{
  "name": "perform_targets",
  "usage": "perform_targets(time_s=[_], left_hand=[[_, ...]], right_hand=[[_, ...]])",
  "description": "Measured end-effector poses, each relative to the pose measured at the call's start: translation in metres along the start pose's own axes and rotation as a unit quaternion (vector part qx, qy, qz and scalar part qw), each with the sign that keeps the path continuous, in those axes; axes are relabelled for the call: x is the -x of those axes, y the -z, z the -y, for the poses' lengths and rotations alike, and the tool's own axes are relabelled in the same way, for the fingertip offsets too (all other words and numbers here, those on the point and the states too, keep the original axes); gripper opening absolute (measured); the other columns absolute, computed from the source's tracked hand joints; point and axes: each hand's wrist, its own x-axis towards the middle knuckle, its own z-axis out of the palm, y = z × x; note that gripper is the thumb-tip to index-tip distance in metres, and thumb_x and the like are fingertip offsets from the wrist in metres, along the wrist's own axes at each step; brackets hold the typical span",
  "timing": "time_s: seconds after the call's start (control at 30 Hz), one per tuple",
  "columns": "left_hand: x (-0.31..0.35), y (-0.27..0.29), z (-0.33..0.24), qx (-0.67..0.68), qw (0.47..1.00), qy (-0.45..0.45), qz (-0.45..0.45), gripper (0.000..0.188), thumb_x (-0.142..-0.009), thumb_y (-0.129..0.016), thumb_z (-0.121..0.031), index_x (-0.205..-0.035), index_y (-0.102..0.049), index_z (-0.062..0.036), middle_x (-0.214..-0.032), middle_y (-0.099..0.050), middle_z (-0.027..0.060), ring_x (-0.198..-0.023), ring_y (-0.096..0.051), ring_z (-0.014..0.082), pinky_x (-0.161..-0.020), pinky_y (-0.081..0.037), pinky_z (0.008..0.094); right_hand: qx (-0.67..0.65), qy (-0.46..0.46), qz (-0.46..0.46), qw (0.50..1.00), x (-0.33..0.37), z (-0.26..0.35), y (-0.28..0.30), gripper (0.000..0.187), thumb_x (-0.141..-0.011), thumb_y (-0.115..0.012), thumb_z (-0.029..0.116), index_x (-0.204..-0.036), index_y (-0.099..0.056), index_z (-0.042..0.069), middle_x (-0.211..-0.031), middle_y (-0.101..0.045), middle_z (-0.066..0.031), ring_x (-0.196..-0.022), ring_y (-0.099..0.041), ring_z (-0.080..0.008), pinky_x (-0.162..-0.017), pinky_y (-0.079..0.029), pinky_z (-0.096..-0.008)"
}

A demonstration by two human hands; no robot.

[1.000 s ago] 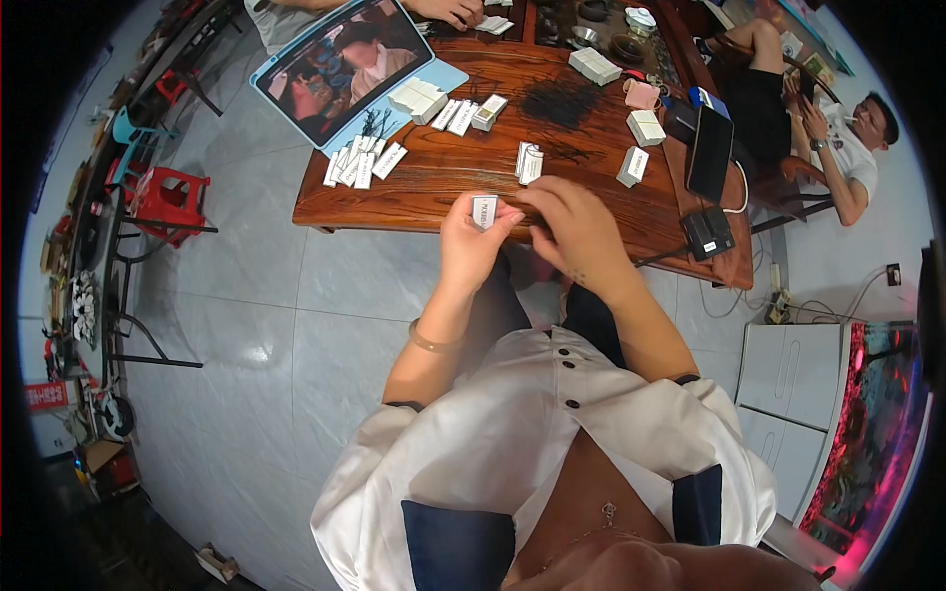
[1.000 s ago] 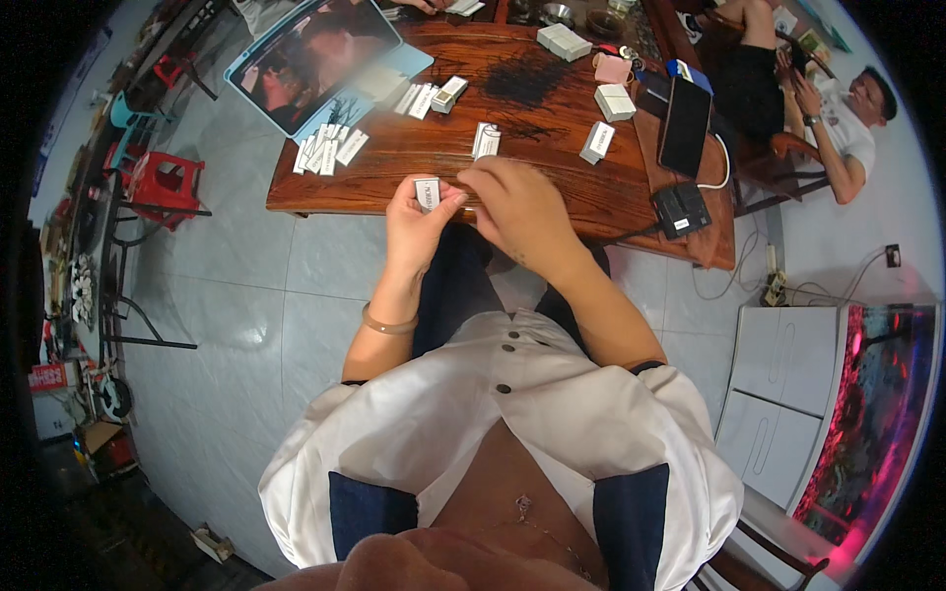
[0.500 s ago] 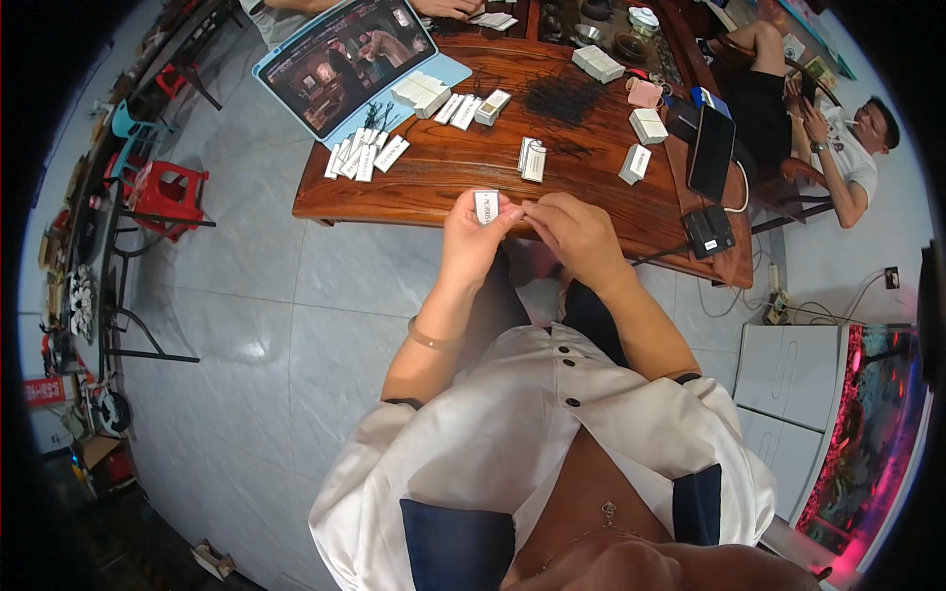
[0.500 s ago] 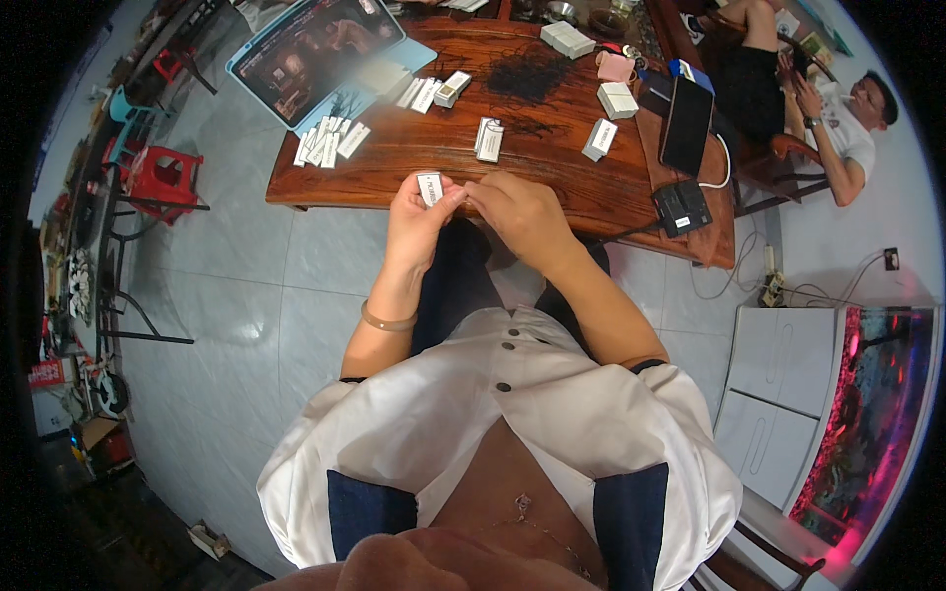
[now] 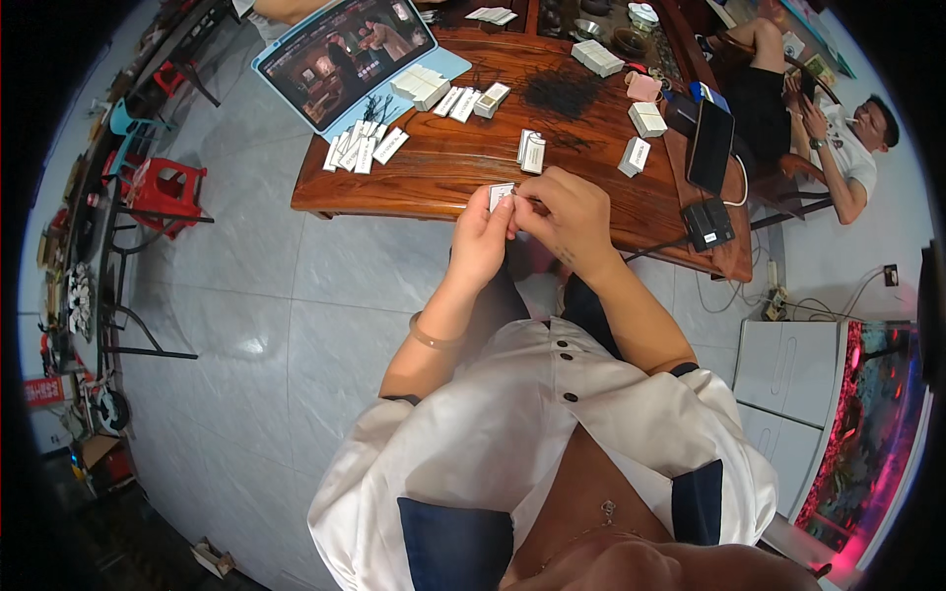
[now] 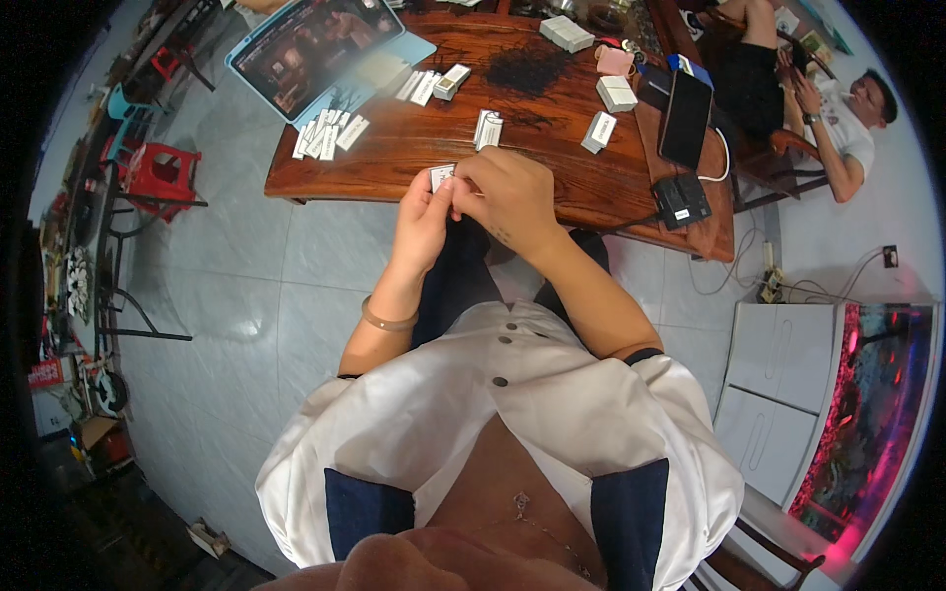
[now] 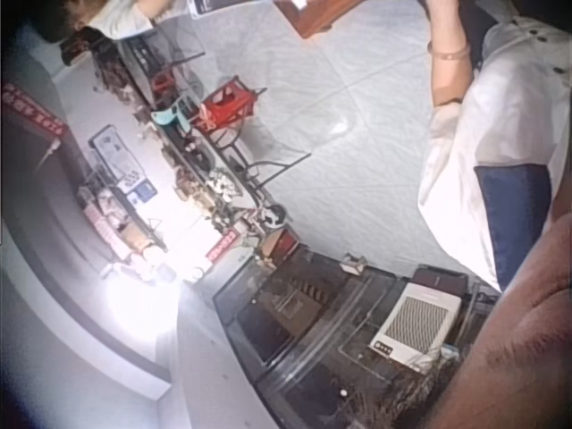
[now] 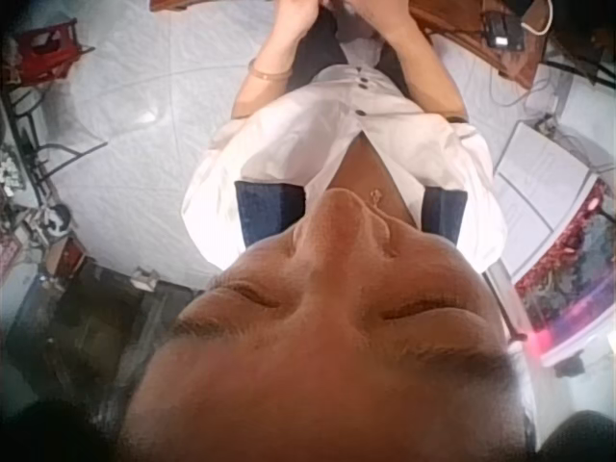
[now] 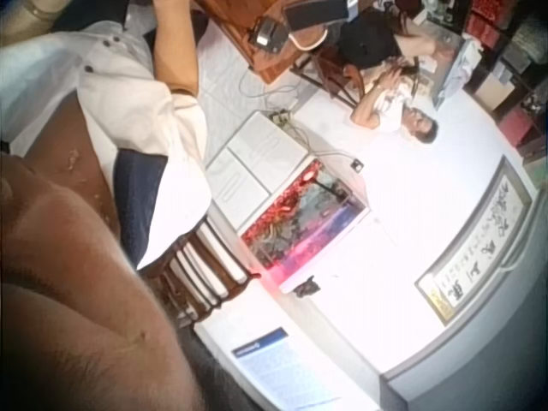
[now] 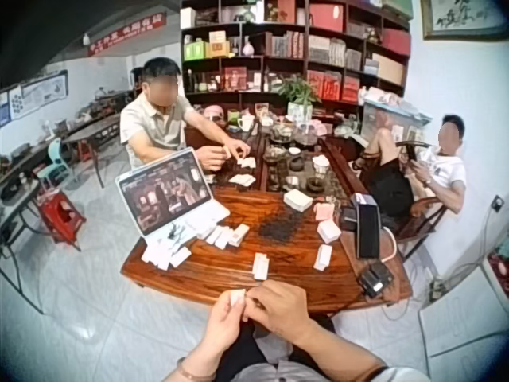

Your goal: Assembling small plastic electrical connectors by inserting metal pins into white housings.

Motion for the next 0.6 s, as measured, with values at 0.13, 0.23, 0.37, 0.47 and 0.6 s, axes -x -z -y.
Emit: perform_targets(time_s=[0.13, 0.23, 0.37, 0.47, 0.6], left_hand=[[0.003, 0.001, 0.001, -0.149, 0.988, -0.018, -0.028, 0.014, -0.097, -0.047, -0.013, -0.101, -0.054, -0.0018, -0.073, -0.059, 0.0059, -0.064, -0.054, 0.0110, -0.059, -0.044, 0.0263], [0.005, -0.003, -0.006, -0.219, 0.974, -0.038, -0.043, 0.014, -0.096, -0.047, -0.012, -0.102, -0.054, -0.0012, -0.076, -0.061, 0.0111, -0.067, -0.059, 0.0178, -0.063, -0.047, 0.0311], [0.006, -0.005, -0.008, -0.256, 0.962, -0.068, -0.061, 0.015, -0.095, -0.047, -0.010, -0.104, -0.055, -0.0007, -0.085, -0.064, 0.0180, -0.076, -0.063, 0.0306, -0.069, -0.049, 0.0369], [0.006, -0.004, -0.008, -0.294, 0.947, -0.112, -0.063, 0.015, -0.095, -0.047, -0.009, -0.104, -0.055, -0.0007, -0.087, -0.063, 0.0201, -0.079, -0.063, 0.0354, -0.070, -0.048, 0.0384], [0.006, -0.005, -0.011, -0.299, 0.946, -0.114, -0.062, 0.015, -0.094, -0.046, -0.008, -0.104, -0.055, -0.0006, -0.088, -0.063, 0.0211, -0.080, -0.062, 0.0382, -0.070, -0.048, 0.0398]], right_hand=[[0.003, -0.018, 0.015, 1.000, 0.000, 0.003, -0.005, 0.012, -0.070, -0.072, 0.013, -0.075, -0.062, 0.009, -0.065, -0.054, -0.0027, -0.054, -0.057, -0.0176, -0.049, -0.044, -0.0288], [-0.002, -0.038, 0.006, 0.999, 0.000, 0.006, -0.009, 0.012, -0.066, -0.069, 0.013, -0.069, -0.058, 0.011, -0.064, -0.053, -0.0034, -0.058, -0.056, -0.0224, -0.052, -0.044, -0.0341], [0.009, -0.039, 0.016, 0.999, 0.001, 0.007, -0.010, 0.011, -0.067, -0.069, 0.014, -0.069, -0.059, 0.011, -0.066, -0.056, -0.0034, -0.058, -0.057, -0.0227, -0.052, -0.045, -0.0341], [0.004, -0.059, 0.015, 0.998, 0.001, 0.009, -0.011, 0.010, -0.068, -0.069, 0.014, -0.070, -0.060, 0.010, -0.067, -0.058, -0.0035, -0.059, -0.058, -0.0230, -0.053, -0.045, -0.0340], [0.013, -0.062, 0.012, 0.998, 0.002, 0.010, -0.012, 0.010, -0.069, -0.068, 0.014, -0.071, -0.060, 0.010, -0.068, -0.059, -0.0038, -0.060, -0.059, -0.0235, -0.054, -0.046, -0.0341]])
